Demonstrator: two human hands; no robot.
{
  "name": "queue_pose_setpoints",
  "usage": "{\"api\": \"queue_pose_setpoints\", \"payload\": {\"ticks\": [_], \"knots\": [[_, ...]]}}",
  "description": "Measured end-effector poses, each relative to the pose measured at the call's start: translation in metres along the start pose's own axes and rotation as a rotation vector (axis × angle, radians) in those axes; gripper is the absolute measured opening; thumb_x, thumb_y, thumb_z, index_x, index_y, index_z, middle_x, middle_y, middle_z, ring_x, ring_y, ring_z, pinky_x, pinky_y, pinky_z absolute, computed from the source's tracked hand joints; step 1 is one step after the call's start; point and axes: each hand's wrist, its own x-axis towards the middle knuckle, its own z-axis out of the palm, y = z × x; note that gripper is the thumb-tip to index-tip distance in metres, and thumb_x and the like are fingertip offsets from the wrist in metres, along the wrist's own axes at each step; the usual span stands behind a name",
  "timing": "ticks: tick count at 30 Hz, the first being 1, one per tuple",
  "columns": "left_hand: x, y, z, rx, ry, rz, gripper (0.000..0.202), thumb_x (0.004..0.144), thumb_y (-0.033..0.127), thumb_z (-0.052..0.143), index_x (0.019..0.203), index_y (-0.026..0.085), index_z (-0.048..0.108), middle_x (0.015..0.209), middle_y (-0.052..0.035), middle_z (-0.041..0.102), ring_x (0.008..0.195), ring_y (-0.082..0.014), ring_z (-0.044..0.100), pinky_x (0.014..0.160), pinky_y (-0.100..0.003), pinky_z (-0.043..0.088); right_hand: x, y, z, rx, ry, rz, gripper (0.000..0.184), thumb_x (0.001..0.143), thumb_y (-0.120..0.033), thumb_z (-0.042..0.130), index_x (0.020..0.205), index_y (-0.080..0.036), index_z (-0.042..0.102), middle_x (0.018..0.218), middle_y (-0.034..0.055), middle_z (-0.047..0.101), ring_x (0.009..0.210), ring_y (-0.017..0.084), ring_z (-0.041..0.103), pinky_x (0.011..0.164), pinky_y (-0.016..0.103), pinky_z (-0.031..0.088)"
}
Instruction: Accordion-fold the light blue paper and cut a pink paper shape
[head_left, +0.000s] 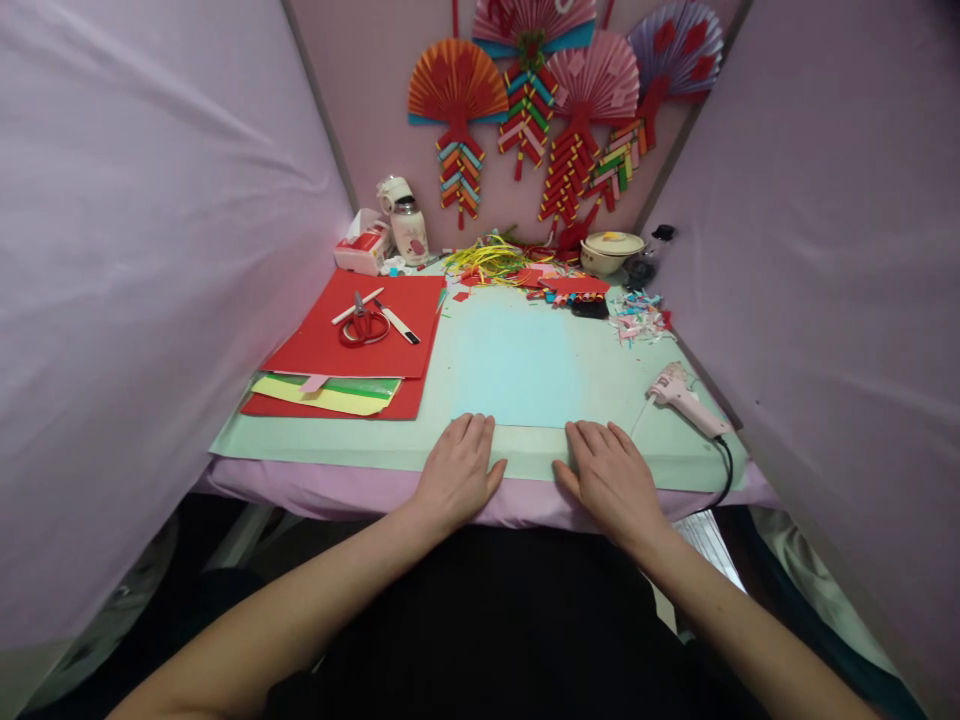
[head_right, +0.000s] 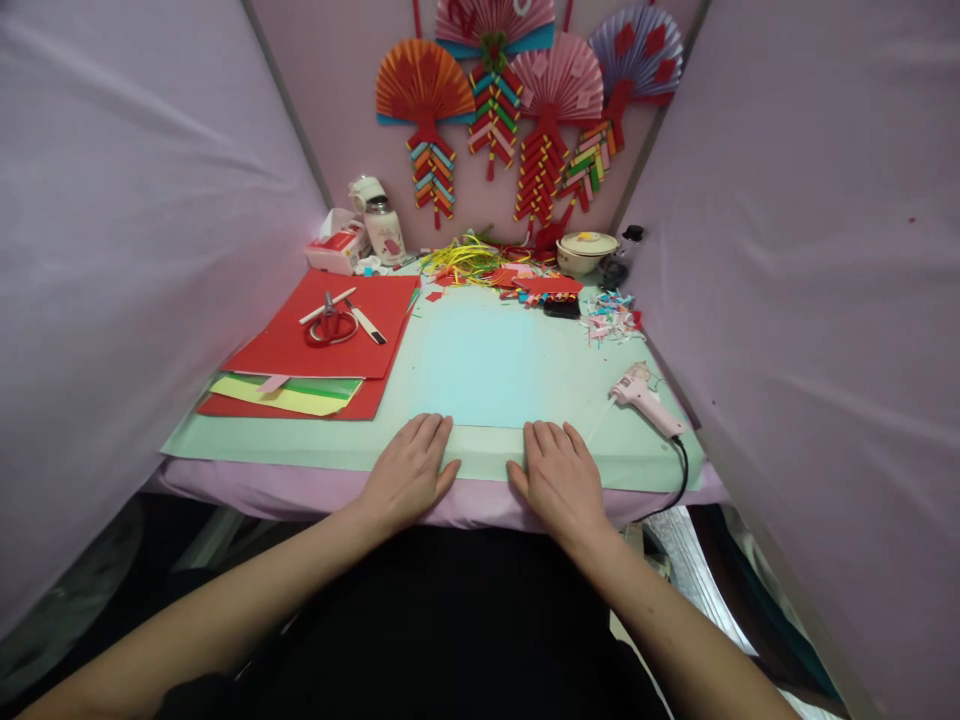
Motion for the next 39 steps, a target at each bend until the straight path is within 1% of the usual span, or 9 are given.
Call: {"api": "queue_pose_setpoints", "payload": {"ticks": [6, 13, 17, 21, 25, 28, 31, 35, 39], "knots": [[-0.008, -0.006, -0.004, 0.022, 0.001, -0.086, 0.064, 0.093, 0.047, 0.05, 0.136, 0.0, 0.046, 0.135, -0.023, 0.052, 0.127, -0.035, 0.046, 0.108, -0.046, 0.037, -0.005, 0.002, 0.004, 0.028, 0.025, 0.039, 0.043, 0.091, -0.034, 0.049, 0.127, -0.012, 0.056, 0.121, 0.0159, 0.062, 0.115, 0.029, 0.051, 0.105, 0.045, 0.032], [-0.016, -0.001, -0.005, -0.06, 0.061, -0.163, 0.054, 0.095, 0.043, 0.046, 0.14, 0.012, 0.044, 0.139, -0.0184, 0.051, 0.133, -0.0292, 0.043, 0.112, -0.048, 0.031, -0.011, 0.004, 0.007, 0.138, 0.067, 0.145, 0.037, 0.095, -0.033, 0.044, 0.128, -0.02, 0.056, 0.119, 0.0114, 0.063, 0.112, 0.026, 0.052, 0.096, 0.046, 0.03], [-0.015, -0.003, -0.008, -0.086, 0.052, -0.16, 0.051, 0.095, 0.043, 0.048, 0.137, 0.015, 0.045, 0.136, -0.0173, 0.053, 0.128, -0.0294, 0.046, 0.107, -0.05, 0.031, -0.009, 0.008, 0.007, 0.177, 0.066, 0.158, 0.033, 0.096, -0.031, 0.043, 0.123, -0.022, 0.059, 0.116, 0.01, 0.065, 0.109, 0.025, 0.053, 0.093, 0.044, 0.029], [-0.005, -0.01, -0.021, -0.082, 0.008, -0.084, 0.051, 0.09, 0.046, 0.056, 0.13, 0.015, 0.051, 0.123, -0.0155, 0.058, 0.115, -0.0299, 0.052, 0.099, -0.05, 0.036, 0.002, 0.015, 0.002, 0.158, 0.089, 0.101, 0.026, 0.095, -0.031, 0.046, 0.108, -0.023, 0.067, 0.108, 0.0082, 0.067, 0.108, 0.025, 0.052, 0.094, 0.045, 0.027], [0.013, -0.016, -0.029, -0.105, 0.057, 0.086, 0.037, 0.091, 0.037, 0.055, 0.12, 0.014, 0.057, 0.129, -0.0165, 0.054, 0.122, -0.0314, 0.046, 0.1, -0.047, 0.037, 0.021, 0.019, -0.006, 0.154, 0.149, -0.001, 0.026, 0.095, -0.025, 0.047, 0.112, -0.019, 0.066, 0.112, 0.0104, 0.067, 0.11, 0.026, 0.052, 0.095, 0.045, 0.03], [0.028, -0.021, -0.024, -0.169, 0.034, 0.281, 0.029, 0.098, 0.026, 0.041, 0.118, 0.014, 0.058, 0.124, -0.0149, 0.056, 0.116, -0.0263, 0.049, 0.096, -0.041, 0.042, 0.036, 0.019, -0.005, 0.284, 0.058, -0.231, 0.031, 0.096, -0.017, 0.041, 0.118, -0.019, 0.064, 0.112, 0.0099, 0.065, 0.103, 0.022, 0.054, 0.09, 0.038, 0.039], [0.039, -0.028, -0.015, -0.231, -0.049, 0.388, 0.033, 0.101, 0.022, 0.032, 0.118, 0.014, 0.058, 0.114, -0.0114, 0.059, 0.106, -0.0214, 0.052, 0.091, -0.035, 0.045, 0.047, 0.018, 0.002, 0.411, -0.058, -0.381, 0.033, 0.097, -0.017, 0.04, 0.121, -0.02, 0.062, 0.11, 0.0076, 0.064, 0.1, 0.02, 0.055, 0.084, 0.032, 0.045], [0.046, -0.036, -0.008, -0.248, -0.113, 0.429, 0.033, 0.1, 0.019, 0.033, 0.12, 0.014, 0.058, 0.11, -0.0097, 0.06, 0.102, -0.0194, 0.053, 0.09, -0.032, 0.045, 0.056, 0.02, 0.007, 0.443, -0.142, -0.394, 0.035, 0.097, -0.015, 0.037, 0.12, -0.022, 0.062, 0.105, 0.0054, 0.064, 0.098, 0.018, 0.056, 0.083, 0.03, 0.046], [0.051, -0.04, -0.008, -0.224, -0.128, 0.47, 0.032, 0.099, 0.017, 0.035, 0.121, 0.016, 0.059, 0.109, -0.0095, 0.06, 0.1, -0.0197, 0.053, 0.088, -0.032, 0.044, 0.062, 0.021, 0.0, 0.413, -0.207, -0.424, 0.034, 0.097, -0.016, 0.038, 0.118, -0.024, 0.063, 0.103, 0.0048, 0.064, 0.095, 0.018, 0.056, 0.081, 0.03, 0.045]]}}
